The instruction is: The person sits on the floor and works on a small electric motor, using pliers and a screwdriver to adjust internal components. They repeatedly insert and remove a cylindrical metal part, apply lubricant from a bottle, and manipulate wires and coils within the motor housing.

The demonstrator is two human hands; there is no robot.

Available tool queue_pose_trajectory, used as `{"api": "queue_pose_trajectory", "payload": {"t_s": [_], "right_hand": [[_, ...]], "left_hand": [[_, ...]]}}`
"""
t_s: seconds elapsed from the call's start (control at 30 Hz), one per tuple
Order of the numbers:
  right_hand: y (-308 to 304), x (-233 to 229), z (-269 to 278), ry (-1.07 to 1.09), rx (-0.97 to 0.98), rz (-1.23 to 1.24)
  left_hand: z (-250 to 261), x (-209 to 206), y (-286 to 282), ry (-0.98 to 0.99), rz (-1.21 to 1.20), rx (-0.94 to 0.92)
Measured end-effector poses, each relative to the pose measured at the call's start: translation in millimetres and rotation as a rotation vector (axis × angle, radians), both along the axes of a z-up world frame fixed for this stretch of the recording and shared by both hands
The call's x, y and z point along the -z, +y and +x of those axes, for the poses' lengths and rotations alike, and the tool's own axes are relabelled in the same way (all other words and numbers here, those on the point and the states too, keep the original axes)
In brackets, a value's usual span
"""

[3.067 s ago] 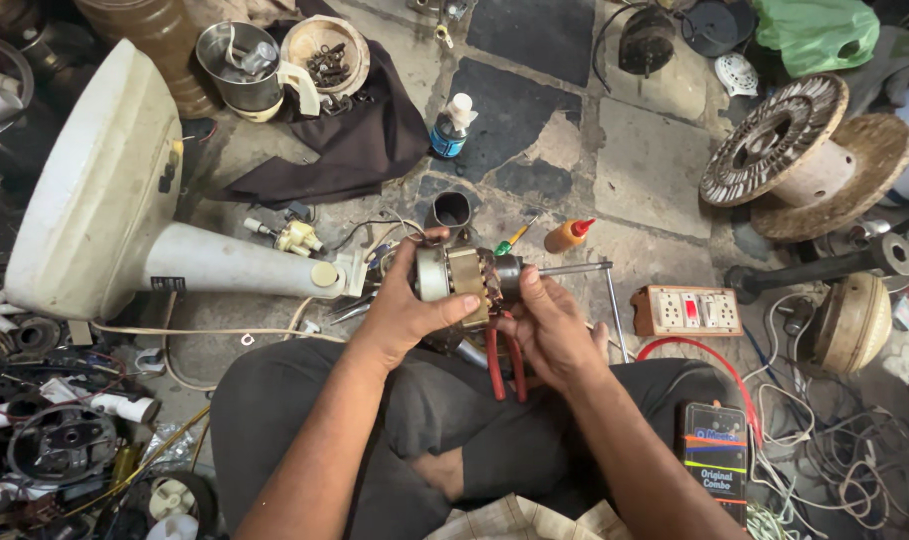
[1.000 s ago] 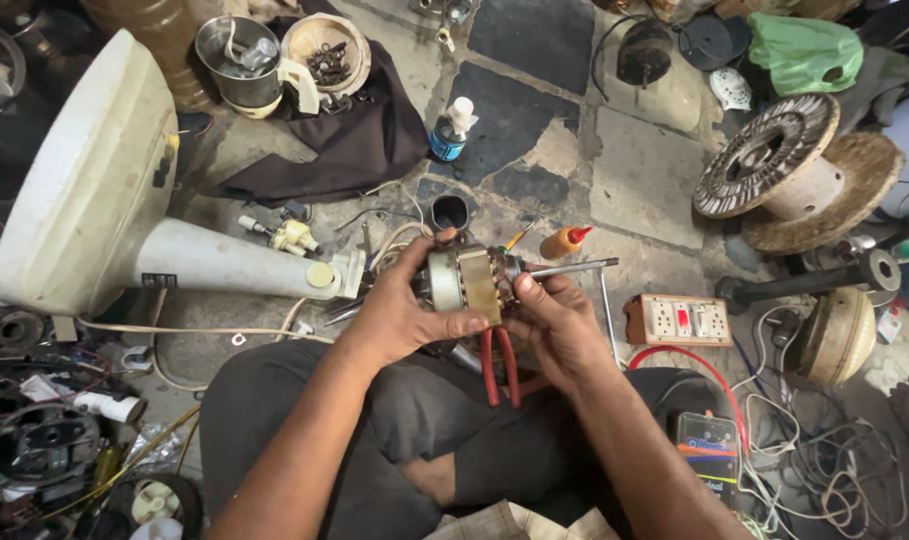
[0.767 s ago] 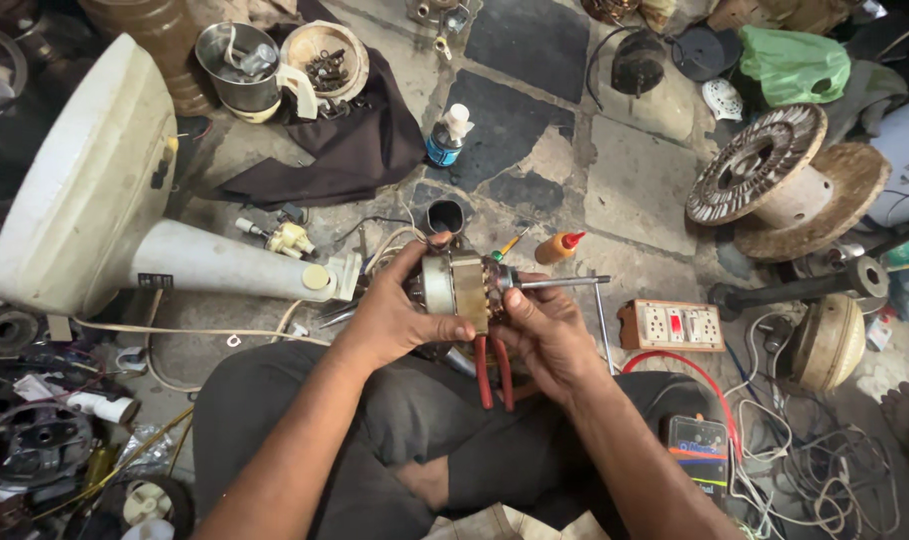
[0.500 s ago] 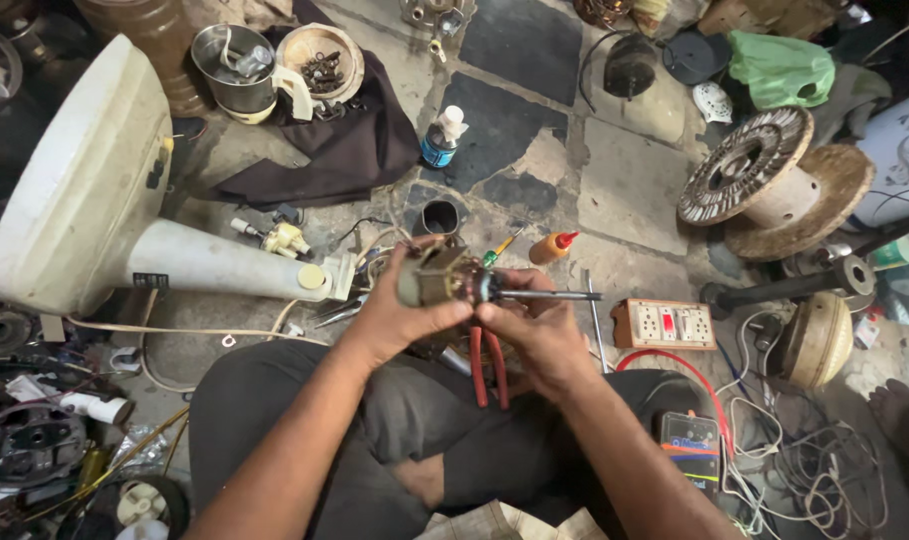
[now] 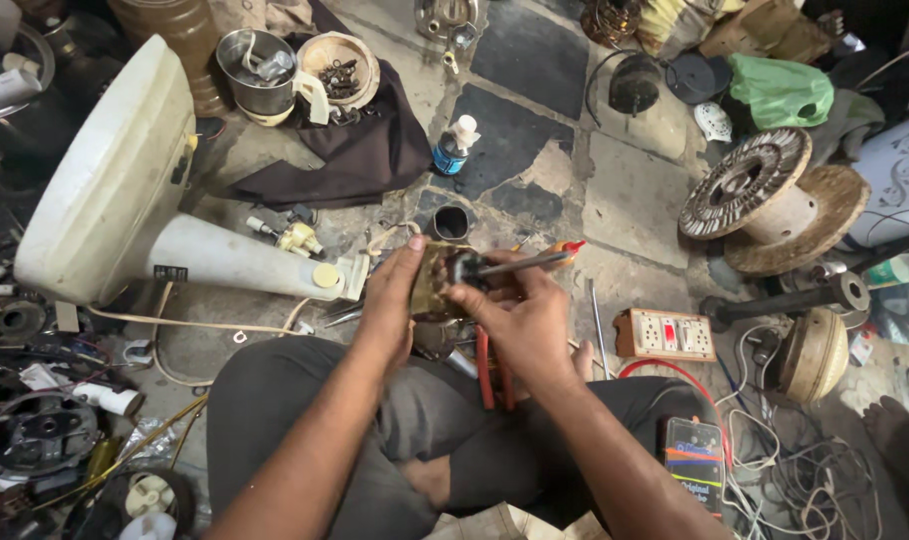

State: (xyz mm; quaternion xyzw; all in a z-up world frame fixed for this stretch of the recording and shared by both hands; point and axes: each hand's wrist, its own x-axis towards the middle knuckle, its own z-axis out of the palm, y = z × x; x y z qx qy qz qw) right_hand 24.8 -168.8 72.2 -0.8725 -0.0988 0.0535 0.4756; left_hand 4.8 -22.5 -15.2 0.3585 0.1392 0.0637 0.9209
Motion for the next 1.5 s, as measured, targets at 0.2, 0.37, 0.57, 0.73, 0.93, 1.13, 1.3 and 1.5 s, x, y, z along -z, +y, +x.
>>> {"api": "queue_pose_trajectory", "payload": {"t_s": [0.2, 0.37, 0.57, 0.73, 0.93, 1.13, 1.3, 1.5], "right_hand": [[4.9, -12.6, -5.4, -0.556, -0.419, -0.326], [13.3, 9.6, -11.7, -0.647, -0.32, -0.256], [17.3, 26.6, -5.9, -0.509, -0.289, -0.28], [6.0, 29.2, 5.1, -0.546, -0.352, -0.246], [14.7, 60.2, 2.4, -0.233, 0.012, -0.14], [6.9, 59.1, 4.0, -0.197, -0.187, -0.027], [7.3, 48.2, 17.4, -0.293, -0.356, -0.118], [15.5, 44.4, -5.2, -0.128, -0.219, -0.198]], "left_hand": [[-2.3, 1.2, 12.6, 0.025, -0.221, -0.023], [5.9, 16.4, 2.6, 0.056, -0.221, -0.156], [2.5, 11.6, 1.0, 0.169, -0.163, -0.194], [7.0, 18.2, -2.7, 0.149, -0.059, -0.209], [12.1, 37.7, -10.5, 0.169, 0.4, -0.338], [6.5, 34.4, -10.1, 0.226, 0.12, -0.302], [7.5, 31.8, -8.9, 0.212, 0.005, -0.303], [5.2, 27.5, -2.7, 0.233, -0.076, -0.299]]}}
